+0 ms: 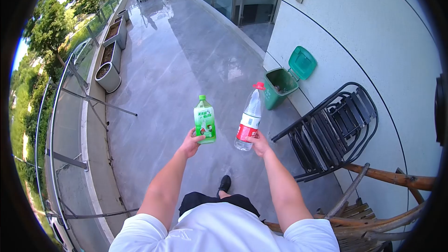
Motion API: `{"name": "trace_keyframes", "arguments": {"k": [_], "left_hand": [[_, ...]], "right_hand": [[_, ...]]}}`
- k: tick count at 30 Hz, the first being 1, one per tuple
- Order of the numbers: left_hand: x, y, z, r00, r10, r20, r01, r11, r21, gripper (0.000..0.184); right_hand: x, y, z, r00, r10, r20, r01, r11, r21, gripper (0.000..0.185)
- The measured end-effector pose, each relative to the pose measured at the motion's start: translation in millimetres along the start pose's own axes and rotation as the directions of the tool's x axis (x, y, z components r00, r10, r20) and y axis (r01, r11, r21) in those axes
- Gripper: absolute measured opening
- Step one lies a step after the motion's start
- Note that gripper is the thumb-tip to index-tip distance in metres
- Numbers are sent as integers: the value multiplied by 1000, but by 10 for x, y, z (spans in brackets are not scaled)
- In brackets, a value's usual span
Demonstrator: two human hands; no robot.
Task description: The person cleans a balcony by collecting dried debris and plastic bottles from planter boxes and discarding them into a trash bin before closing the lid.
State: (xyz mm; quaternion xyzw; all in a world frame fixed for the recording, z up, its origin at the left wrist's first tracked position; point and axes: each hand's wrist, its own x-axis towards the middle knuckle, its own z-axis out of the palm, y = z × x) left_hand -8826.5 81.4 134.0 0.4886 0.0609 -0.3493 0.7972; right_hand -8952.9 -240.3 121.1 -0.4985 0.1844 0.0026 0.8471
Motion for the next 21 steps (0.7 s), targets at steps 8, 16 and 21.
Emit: {"name": "trace_keyframes", "arguments": {"k": [8,16,21], "left_hand": [[1477,256,771,996,-46,71,44,999,29,87],[3121,486,1257,976,-111,185,99,992,73,92],[4250,727,1683,958,-165,235,144,984,104,91]], "right_hand": [[1016,-740,-721,997,-38,-72,38,999,0,59],[1957,-1322,-1216,979,-1,-206,7,999,31,55],[2807,-1620,-1699,969,-29,-247,36,999,25,58]]}}
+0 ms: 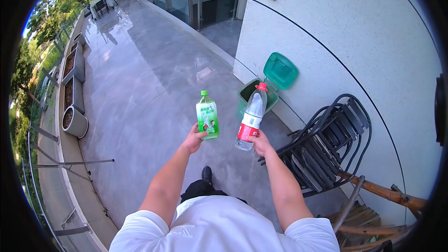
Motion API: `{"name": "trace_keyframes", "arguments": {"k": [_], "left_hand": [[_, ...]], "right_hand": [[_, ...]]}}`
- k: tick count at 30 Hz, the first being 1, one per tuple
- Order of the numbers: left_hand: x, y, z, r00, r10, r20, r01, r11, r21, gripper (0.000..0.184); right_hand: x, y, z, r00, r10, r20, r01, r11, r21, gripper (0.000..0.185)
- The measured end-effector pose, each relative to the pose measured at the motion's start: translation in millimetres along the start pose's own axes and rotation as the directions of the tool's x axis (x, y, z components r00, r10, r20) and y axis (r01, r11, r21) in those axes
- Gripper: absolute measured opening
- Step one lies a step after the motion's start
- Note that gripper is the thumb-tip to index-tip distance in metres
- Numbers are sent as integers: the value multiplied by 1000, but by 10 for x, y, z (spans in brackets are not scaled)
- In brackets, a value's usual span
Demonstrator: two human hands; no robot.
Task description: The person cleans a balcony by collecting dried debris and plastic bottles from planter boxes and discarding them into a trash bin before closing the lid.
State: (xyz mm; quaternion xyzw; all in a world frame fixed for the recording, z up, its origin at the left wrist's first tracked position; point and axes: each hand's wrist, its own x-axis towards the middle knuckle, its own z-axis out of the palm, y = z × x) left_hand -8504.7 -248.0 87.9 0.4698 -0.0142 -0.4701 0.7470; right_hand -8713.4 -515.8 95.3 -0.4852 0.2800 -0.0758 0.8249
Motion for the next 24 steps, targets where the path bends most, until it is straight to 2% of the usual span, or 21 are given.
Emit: {"name": "trace_keyframes", "arguments": {"k": [6,7,9,13,16,22,24], "left_hand": [[1018,665,117,996,-46,73,39,995,91,88],[1263,589,288,997,-51,61,45,995,94,88],[1532,750,384,993,-75,95,64,991,114,88],[2071,928,556,984,-131,119,110,980,168,89],[2663,812,801,980,-176,89,157,970,188,91],[3907,549,1192,965,-231,128,200,955,219,85],[4236,540,1328,965,-248,89,214,934,285,86]], "right_hand": [[723,-427,42,994,-11,-110,19,997,73,57],[914,-469,-232,994,-25,-110,34,996,83,57],[1101,-613,-261,987,-78,-139,90,993,78,57],[1464,-798,-456,974,-69,-216,87,993,75,60],[1866,-881,-896,967,-48,-252,66,996,65,63],[2743,-1037,-1735,941,-48,-336,76,995,71,75],[3010,-1174,-1919,925,-21,-378,56,995,80,81]]}}
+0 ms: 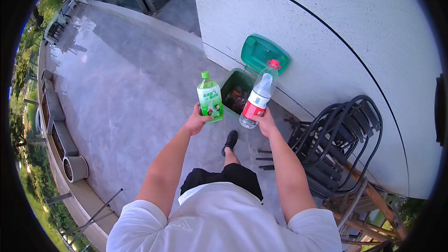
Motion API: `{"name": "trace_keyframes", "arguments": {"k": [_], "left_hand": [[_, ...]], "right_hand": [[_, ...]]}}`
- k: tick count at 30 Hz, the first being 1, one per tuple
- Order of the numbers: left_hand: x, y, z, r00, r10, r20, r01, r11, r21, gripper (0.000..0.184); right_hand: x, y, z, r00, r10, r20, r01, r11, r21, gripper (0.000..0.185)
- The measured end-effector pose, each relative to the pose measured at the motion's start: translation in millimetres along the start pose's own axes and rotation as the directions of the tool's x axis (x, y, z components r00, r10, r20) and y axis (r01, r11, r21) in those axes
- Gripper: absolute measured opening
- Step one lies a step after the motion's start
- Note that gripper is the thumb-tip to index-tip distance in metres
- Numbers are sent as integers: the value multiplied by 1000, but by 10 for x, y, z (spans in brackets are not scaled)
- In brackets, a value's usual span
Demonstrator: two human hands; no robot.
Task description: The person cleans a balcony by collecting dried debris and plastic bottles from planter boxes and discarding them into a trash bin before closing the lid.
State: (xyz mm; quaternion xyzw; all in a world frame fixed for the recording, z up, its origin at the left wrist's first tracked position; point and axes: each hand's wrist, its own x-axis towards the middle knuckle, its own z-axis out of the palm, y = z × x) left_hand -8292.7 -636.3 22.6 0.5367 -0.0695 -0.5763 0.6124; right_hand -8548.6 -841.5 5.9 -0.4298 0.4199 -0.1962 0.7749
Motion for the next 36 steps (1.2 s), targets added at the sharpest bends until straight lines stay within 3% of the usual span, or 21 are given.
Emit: {"name": "trace_keyframes", "arguments": {"k": [4,5,8,11,12,17,20,23,25,27,32,36], "left_hand": [[744,124,246,998,53,-39,-44,979,197,100],[900,149,282,997,59,-46,-43,954,297,100],[1461,42,261,992,125,-30,-84,813,576,99],[2005,-81,243,981,192,-26,-122,717,686,94],[2147,-87,294,984,169,-57,-63,630,774,90],[3186,-914,-41,991,130,-10,-71,602,795,87],[3720,-1324,-207,989,150,-12,-87,632,770,89],[4094,-1567,-302,993,110,-40,-22,515,857,91],[4298,-1804,-422,995,101,-11,-42,510,859,91],[4428,-1985,-466,996,90,7,-54,530,846,90],[4726,-2291,-462,992,56,-115,78,453,888,93],[4912,-2496,-460,981,13,-194,163,486,858,97]], "right_hand": [[714,-263,-248,997,-68,38,68,998,2,86],[857,-306,-293,1000,-3,28,3,1000,-10,86],[1273,-218,-398,999,-16,-40,14,999,-43,88],[1701,83,-456,992,-80,-101,66,989,-134,89],[1809,219,-467,987,-101,-125,78,982,-171,89],[2466,1060,-526,939,-236,-250,119,905,-408,89],[2839,1661,-613,927,-225,-301,82,902,-423,87],[3094,2122,-660,905,-220,-365,7,864,-504,88],[3242,2516,-743,884,-230,-406,-18,852,-524,89],[3347,2787,-763,844,-225,-488,-43,877,-478,88],[3546,3141,-780,730,-235,-641,-116,882,-456,84],[3714,3319,-737,581,-240,-778,-232,867,-440,81]]}}
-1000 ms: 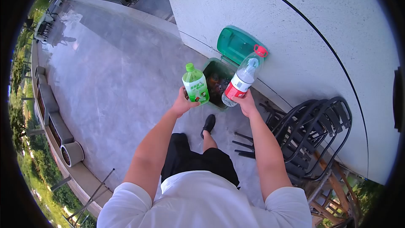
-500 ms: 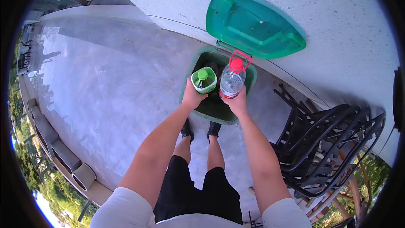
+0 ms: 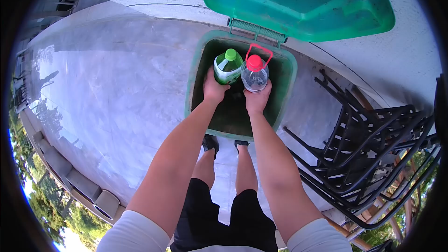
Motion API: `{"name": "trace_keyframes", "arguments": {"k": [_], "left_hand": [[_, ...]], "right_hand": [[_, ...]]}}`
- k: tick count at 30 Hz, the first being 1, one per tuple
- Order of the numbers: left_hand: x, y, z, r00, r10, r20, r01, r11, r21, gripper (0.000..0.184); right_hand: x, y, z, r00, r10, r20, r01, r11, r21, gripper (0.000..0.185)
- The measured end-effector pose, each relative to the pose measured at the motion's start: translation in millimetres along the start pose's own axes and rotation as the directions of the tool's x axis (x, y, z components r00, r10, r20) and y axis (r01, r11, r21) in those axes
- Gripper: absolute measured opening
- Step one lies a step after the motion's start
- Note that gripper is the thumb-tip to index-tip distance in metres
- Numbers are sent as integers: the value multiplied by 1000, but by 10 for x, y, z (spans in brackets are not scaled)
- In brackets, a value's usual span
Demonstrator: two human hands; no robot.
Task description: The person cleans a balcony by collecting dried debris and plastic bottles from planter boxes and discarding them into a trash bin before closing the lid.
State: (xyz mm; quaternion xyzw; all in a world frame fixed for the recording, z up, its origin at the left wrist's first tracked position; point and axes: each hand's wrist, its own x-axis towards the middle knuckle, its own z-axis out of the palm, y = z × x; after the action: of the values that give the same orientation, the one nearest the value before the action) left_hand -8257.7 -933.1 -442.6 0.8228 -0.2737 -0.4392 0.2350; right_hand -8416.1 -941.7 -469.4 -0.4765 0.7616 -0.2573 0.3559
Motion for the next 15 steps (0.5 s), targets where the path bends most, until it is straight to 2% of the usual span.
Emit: {"name": "trace_keyframes", "arguments": {"k": [6,10,15], "left_hand": [[303,-209,229,1000,-28,4,27,997,70,96],[511,-413,393,998,65,25,-67,993,94,95],[456,-428,519,998,4,70,-12,993,120,97]], "right_hand": [[44,391,235,994,108,-17,-104,983,152,82],[16,575,356,996,78,-47,-76,997,28,84],[24,625,419,985,170,-36,-169,986,7,84]]}}
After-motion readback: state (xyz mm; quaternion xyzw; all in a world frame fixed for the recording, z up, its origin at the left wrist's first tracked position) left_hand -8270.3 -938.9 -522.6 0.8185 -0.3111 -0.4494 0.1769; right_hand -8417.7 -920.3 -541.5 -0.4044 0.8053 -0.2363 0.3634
